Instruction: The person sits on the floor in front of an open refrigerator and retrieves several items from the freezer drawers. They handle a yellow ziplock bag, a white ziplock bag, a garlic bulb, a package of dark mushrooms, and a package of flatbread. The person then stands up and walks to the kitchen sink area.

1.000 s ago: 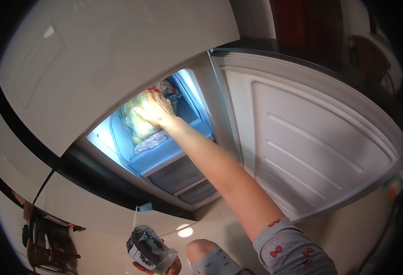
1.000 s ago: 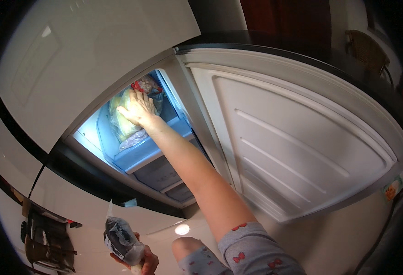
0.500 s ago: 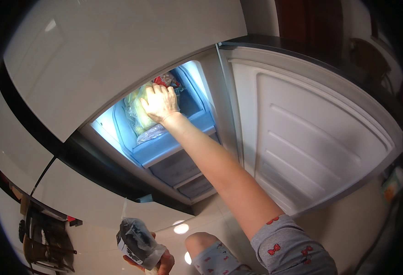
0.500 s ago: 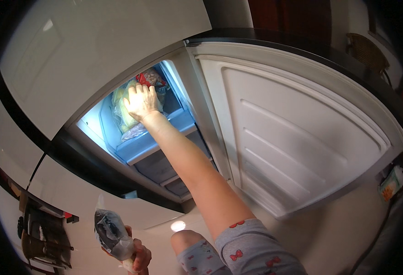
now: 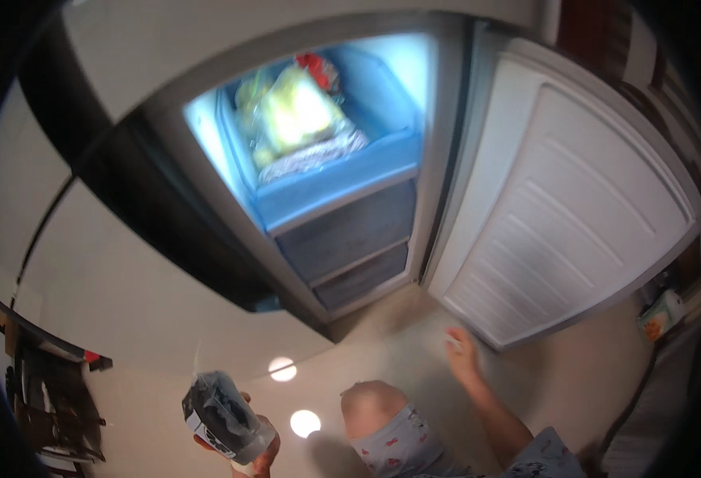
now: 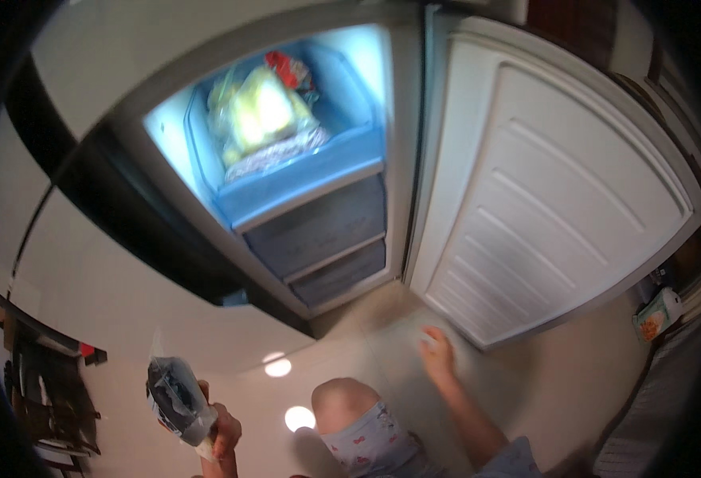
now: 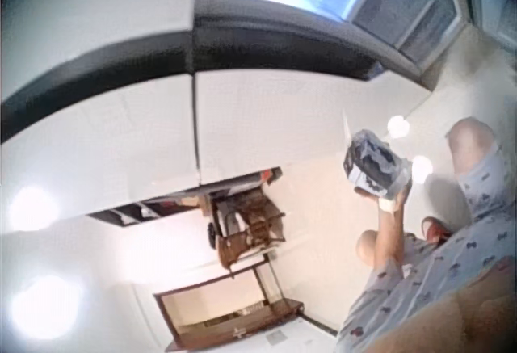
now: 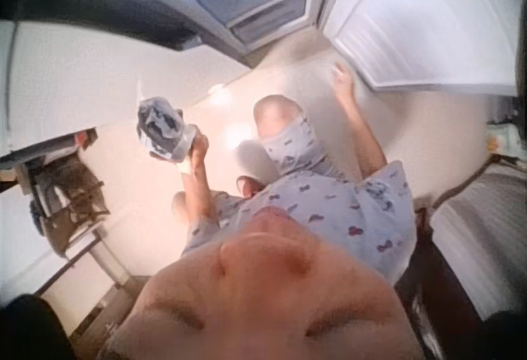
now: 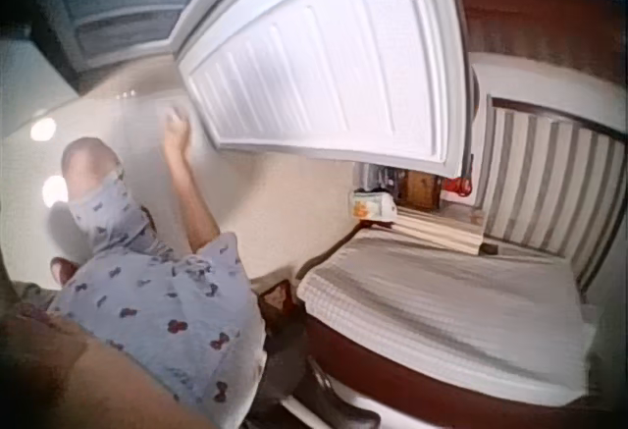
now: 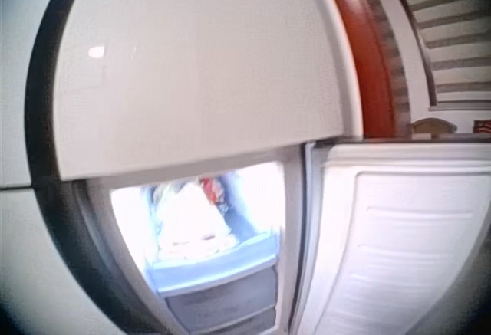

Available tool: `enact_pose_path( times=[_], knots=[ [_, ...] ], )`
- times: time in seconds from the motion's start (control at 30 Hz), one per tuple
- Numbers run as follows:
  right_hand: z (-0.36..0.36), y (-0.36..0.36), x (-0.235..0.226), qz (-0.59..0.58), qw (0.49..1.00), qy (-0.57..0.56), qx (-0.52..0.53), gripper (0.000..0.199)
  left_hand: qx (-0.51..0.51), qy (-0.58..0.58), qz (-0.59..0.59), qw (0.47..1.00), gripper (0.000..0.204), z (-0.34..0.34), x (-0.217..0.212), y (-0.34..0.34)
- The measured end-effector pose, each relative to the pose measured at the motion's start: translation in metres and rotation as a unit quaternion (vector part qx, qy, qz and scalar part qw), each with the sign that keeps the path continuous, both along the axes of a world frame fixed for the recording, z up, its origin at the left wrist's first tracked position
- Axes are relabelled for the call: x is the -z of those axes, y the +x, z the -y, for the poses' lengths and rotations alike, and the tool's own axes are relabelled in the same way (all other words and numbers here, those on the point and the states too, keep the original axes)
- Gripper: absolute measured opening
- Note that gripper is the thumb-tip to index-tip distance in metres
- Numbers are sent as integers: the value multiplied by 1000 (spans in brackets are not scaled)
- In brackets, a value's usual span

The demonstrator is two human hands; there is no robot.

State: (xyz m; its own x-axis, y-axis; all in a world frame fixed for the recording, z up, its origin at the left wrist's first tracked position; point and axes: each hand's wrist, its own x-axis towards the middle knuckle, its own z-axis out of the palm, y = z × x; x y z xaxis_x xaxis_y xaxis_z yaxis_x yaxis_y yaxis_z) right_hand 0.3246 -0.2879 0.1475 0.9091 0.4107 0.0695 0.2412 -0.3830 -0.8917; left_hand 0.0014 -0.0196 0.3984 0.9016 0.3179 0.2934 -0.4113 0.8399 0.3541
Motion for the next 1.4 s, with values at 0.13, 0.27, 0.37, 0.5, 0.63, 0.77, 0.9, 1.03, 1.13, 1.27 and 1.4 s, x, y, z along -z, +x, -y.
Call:
enact_pose_path(
  times=[0.13, 0.27, 0.37, 0.5, 0.63, 0.77, 0.9, 1.03, 1.13, 1.27, 1.4],
  knots=[
    [263, 112, 134, -21, 924, -369, 96, 30, -8, -55, 4, 998, 96, -32, 47, -22],
    [238, 154, 62, -85, 941, 75, 320, 41, -15, -140, 36, 989, 100, -38, 48, -48],
    [197, 177, -8, -106, 952, -43, 284, 42, 9, -130, 24, 991, 91, -50, 66, -53],
    [188, 191, -9, -129, 949, -147, 249, 38, 6, -136, 28, 990, 84, -58, 87, -59],
    [209, 195, -9, -121, 941, -214, 233, 33, 8, -145, 33, 989, 77, -57, 101, -61],
    [173, 177, -28, -344, 860, -337, 167, 30, -8, -129, 27, 991, 70, -53, 105, -66],
    [47, 95, -38, -416, 844, -329, -80, 36, -101, -108, -50, 988, 58, -53, 135, -97],
    [-116, 77, -104, -201, 956, -25, -213, 34, -41, -146, 2, 988, 74, -46, 112, -72],
    [-211, 84, -170, -223, 926, 217, -213, 43, 12, -111, 31, 993, 97, -36, 84, -39],
    [-295, 120, -183, -366, 811, 395, -231, 34, 14, -67, 33, 997, 102, -31, 91, -27],
    [-313, 127, -181, -349, 812, 416, -215, 34, -43, -98, -11, 994, 97, -18, 93, -32]
  ],
)
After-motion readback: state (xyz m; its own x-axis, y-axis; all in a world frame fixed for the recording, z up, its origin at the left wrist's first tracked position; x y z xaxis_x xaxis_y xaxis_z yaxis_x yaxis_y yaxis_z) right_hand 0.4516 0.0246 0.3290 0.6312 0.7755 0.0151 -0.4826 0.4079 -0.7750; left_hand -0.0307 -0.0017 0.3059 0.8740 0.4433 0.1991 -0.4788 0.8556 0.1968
